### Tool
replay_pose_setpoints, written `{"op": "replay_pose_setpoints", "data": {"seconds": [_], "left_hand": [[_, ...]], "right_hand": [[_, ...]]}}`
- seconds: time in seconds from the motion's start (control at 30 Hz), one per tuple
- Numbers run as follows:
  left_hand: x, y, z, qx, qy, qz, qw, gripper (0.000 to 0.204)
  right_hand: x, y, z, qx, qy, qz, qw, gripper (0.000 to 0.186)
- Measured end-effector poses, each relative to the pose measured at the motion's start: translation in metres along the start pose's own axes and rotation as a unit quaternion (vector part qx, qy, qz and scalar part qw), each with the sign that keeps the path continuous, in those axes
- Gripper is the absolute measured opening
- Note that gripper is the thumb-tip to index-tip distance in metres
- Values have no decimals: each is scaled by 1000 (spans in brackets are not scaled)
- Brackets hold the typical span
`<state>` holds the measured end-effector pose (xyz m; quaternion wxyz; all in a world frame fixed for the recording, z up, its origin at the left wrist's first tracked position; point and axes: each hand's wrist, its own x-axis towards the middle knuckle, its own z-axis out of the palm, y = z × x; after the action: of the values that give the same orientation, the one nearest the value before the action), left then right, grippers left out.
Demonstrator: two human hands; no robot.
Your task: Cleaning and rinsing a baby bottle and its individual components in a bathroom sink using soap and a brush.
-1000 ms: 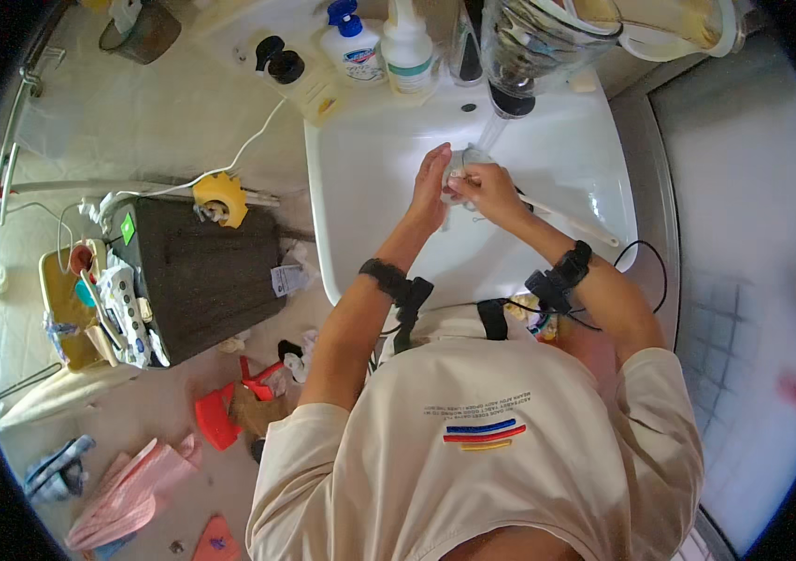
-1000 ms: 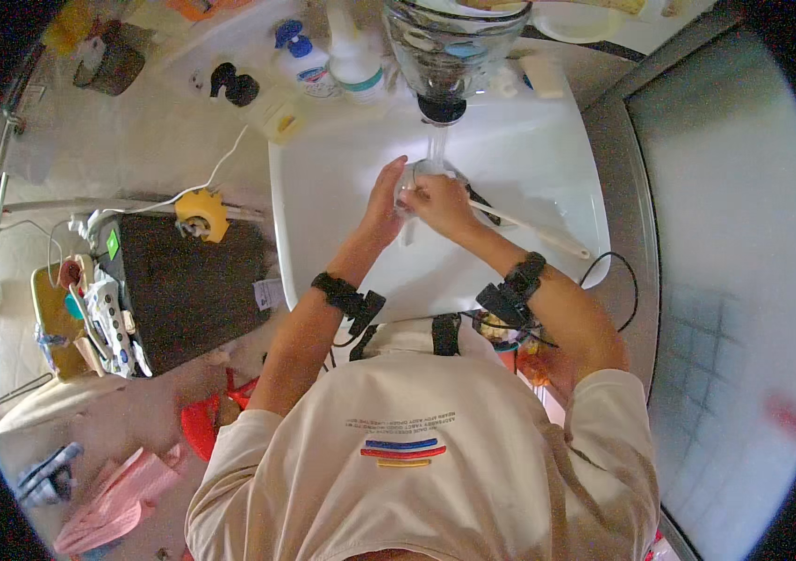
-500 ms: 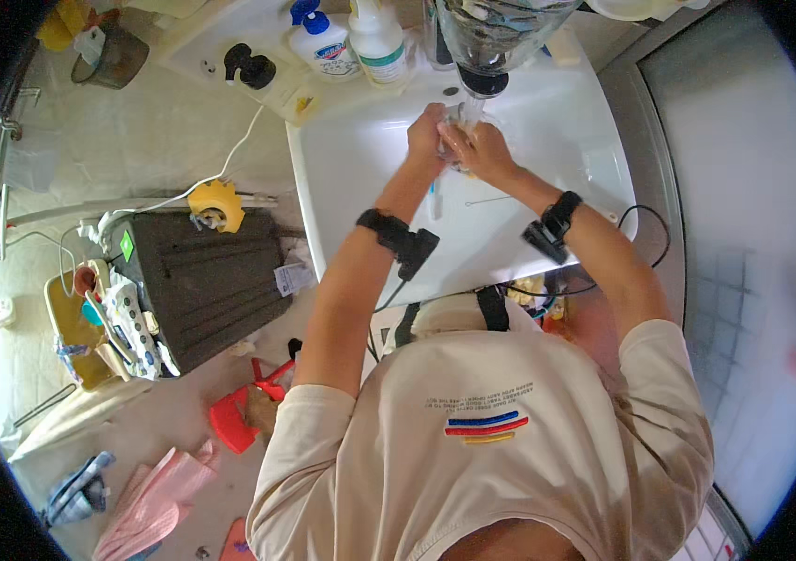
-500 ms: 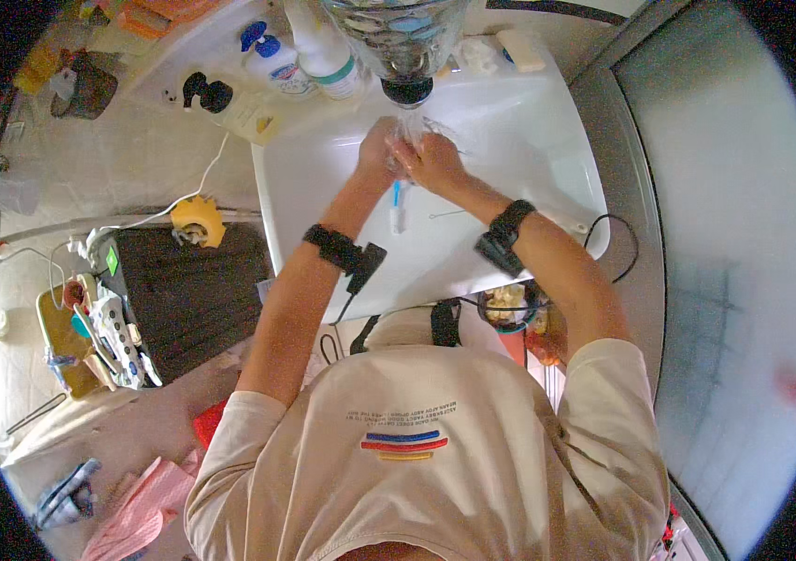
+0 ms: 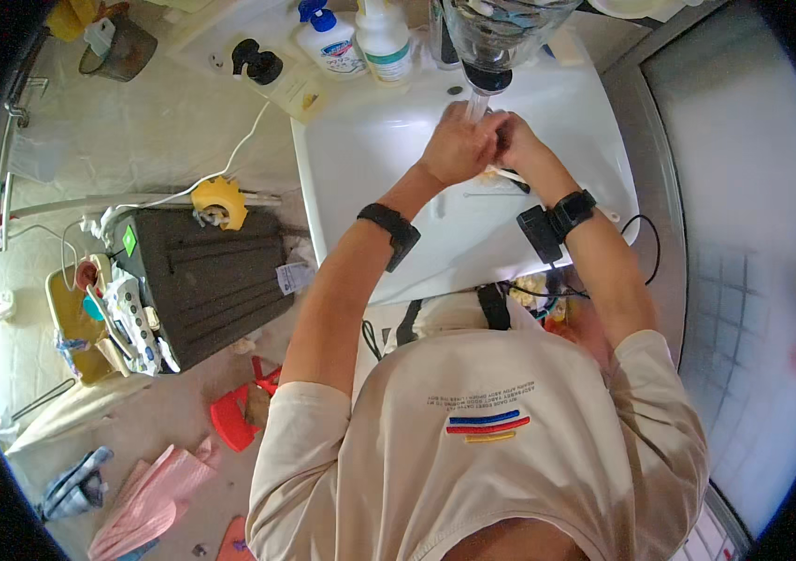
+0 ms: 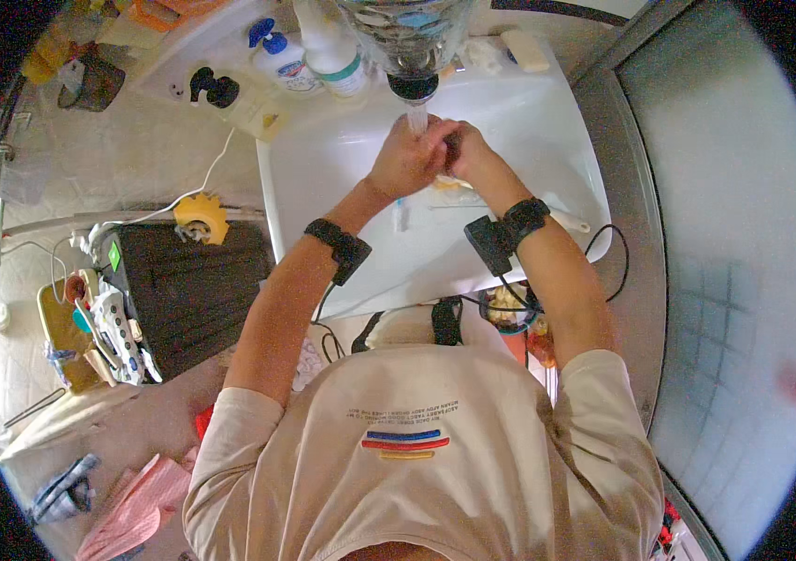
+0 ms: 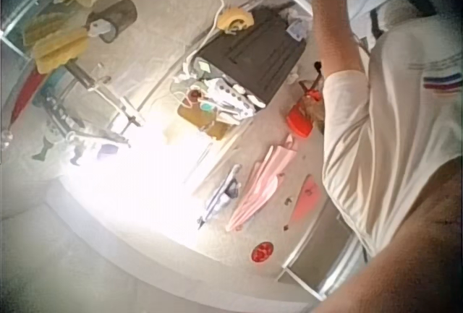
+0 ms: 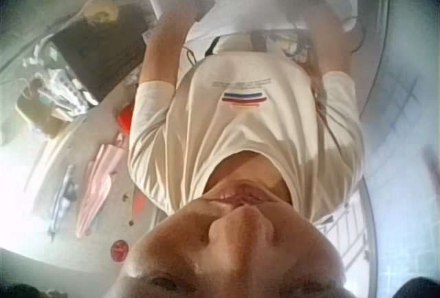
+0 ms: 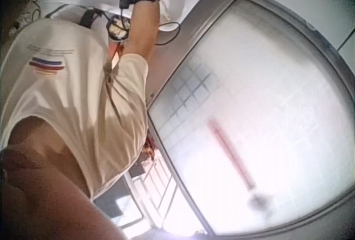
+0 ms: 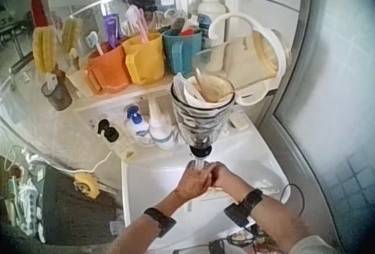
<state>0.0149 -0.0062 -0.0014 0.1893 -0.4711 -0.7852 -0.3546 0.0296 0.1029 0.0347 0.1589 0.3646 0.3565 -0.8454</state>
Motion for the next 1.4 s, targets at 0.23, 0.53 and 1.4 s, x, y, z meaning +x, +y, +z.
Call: {"op": "replay_pose_setpoints", "data": {"seconds": [0.23,0.53,1.4], "left_hand": [[-10,-45,23,-397,100,-483,774,14],[-8,-22,39,-475,222,-451,722,35],[8,2,-4,-62,89,-278,954,45]], "right_hand": [[37,24,-21,-457,-36,-381,803,44],[42,28,-18,-375,17,-475,796,48],[56,-2,-21,42,-40,-18,998,16]]}}
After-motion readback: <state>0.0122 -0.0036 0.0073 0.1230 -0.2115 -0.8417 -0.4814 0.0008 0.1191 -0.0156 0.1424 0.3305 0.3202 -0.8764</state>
